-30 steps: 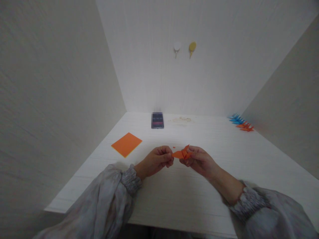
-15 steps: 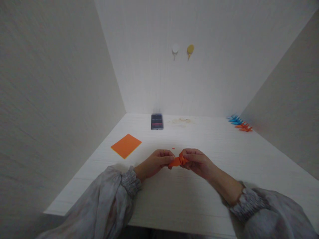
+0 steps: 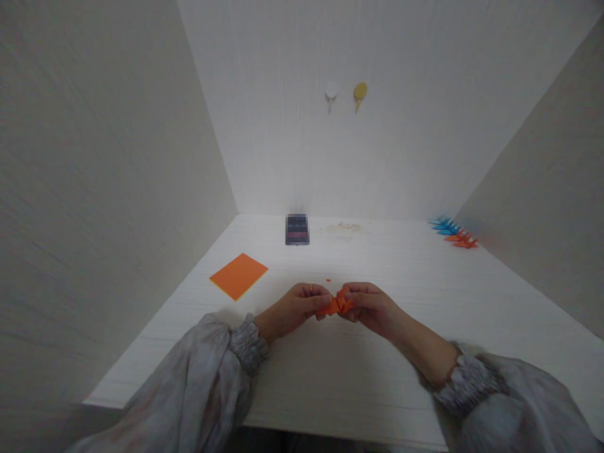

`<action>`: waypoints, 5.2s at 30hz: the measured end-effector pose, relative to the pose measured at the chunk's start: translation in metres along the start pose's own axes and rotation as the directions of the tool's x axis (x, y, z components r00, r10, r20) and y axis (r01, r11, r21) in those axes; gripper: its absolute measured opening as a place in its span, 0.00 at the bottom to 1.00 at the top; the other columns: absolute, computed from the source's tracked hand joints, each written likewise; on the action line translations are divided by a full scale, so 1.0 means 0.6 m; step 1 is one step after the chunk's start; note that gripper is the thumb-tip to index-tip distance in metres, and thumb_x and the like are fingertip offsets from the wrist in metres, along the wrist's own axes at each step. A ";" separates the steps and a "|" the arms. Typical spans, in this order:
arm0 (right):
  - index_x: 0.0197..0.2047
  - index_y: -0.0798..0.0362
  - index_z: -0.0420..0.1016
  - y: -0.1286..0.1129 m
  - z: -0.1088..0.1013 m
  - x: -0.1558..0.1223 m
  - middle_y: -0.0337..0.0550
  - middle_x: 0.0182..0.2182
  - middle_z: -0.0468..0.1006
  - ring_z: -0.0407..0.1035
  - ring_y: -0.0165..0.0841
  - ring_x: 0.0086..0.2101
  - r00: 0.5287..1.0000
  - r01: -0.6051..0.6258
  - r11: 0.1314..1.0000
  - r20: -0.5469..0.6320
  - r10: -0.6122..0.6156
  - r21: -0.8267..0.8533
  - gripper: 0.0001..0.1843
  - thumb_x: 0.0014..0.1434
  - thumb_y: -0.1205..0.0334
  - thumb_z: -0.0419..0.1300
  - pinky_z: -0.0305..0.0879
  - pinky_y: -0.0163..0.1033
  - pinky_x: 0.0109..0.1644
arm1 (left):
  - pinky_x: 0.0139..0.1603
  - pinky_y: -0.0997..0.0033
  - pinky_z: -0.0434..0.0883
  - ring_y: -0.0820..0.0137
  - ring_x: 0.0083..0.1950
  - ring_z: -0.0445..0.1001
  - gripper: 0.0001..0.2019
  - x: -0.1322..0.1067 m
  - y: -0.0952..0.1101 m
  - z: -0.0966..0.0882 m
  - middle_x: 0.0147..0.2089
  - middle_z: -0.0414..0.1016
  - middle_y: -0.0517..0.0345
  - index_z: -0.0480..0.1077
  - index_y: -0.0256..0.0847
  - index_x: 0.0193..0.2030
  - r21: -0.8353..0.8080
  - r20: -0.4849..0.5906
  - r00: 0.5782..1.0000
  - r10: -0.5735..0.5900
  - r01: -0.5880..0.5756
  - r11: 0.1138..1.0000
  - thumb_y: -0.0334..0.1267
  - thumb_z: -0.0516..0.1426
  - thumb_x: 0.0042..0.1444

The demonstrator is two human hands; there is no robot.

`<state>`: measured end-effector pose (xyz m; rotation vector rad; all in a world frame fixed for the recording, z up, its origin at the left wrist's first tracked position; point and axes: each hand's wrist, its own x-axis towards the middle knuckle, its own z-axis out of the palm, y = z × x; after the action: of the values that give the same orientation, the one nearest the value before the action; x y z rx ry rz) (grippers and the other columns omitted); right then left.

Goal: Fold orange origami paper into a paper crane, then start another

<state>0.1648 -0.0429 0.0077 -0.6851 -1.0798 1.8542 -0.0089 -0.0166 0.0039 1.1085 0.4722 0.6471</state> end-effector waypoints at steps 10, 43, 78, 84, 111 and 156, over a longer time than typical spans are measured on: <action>0.24 0.60 0.71 0.000 0.006 -0.001 0.39 0.19 0.69 0.60 0.23 0.19 1.000 -0.021 1.000 0.010 0.021 0.010 0.08 0.47 0.63 0.62 0.49 0.31 0.21 | 0.25 0.76 0.51 0.79 0.23 0.57 0.12 -0.002 -0.001 0.002 0.20 0.63 0.62 0.68 0.32 0.23 -0.004 -0.009 1.000 0.023 -0.023 1.000 0.40 0.63 0.40; 0.22 0.59 0.69 0.005 -0.009 0.010 0.37 0.16 0.69 0.58 0.22 0.17 0.992 -0.081 0.996 -0.098 0.078 -0.036 0.13 0.50 0.58 0.60 0.48 0.31 0.21 | 0.37 0.71 0.65 0.72 0.34 0.71 0.12 -0.001 -0.004 -0.002 0.33 0.72 0.56 0.64 0.36 0.33 -0.047 0.054 0.996 0.073 -0.071 0.996 0.27 0.62 0.41; 0.23 0.56 0.72 0.006 -0.009 0.014 0.38 0.19 0.71 0.60 0.24 0.20 0.970 0.030 0.988 -0.236 -0.066 -0.152 0.10 0.50 0.60 0.59 0.52 0.31 0.24 | 0.25 0.79 0.59 0.81 0.25 0.63 0.11 0.004 -0.002 0.009 0.27 0.66 0.62 0.65 0.35 0.33 0.119 -0.005 0.991 0.131 -0.130 0.984 0.35 0.61 0.44; 0.22 0.58 0.70 0.011 -0.011 0.017 0.40 0.18 0.70 0.61 0.26 0.20 0.973 0.003 0.993 -0.228 -0.030 -0.118 0.13 0.53 0.59 0.54 0.54 0.33 0.24 | 0.27 0.78 0.62 0.79 0.27 0.65 0.12 0.004 -0.005 0.006 0.29 0.68 0.60 0.66 0.35 0.33 0.086 -0.002 0.993 0.115 -0.114 0.990 0.34 0.62 0.43; 0.41 0.49 0.73 -0.009 -0.015 -0.003 0.44 0.34 0.76 0.64 0.35 0.35 0.748 0.211 -0.314 0.360 -0.557 -0.926 0.11 0.57 0.64 0.53 0.53 0.44 0.41 | 0.35 0.74 0.65 0.76 0.32 0.69 0.10 0.005 -0.006 0.003 0.33 0.73 0.57 0.69 0.35 0.31 0.015 -0.091 0.990 0.105 -0.104 0.994 0.30 0.63 0.39; 0.27 0.50 0.73 -0.001 -0.005 0.007 0.40 0.22 0.73 0.65 0.33 0.27 0.808 0.027 0.134 -0.058 -0.587 -0.991 0.07 0.52 0.64 0.54 0.57 0.39 0.34 | 0.33 0.75 0.64 0.75 0.32 0.68 0.11 0.009 -0.007 0.001 0.32 0.72 0.56 0.68 0.35 0.31 0.040 -0.093 0.989 0.113 -0.110 0.993 0.34 0.63 0.40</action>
<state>0.1656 -0.0378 0.0067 -1.3696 -1.8657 0.2814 -0.0037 -0.0146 -0.0002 1.1459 0.5074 0.7948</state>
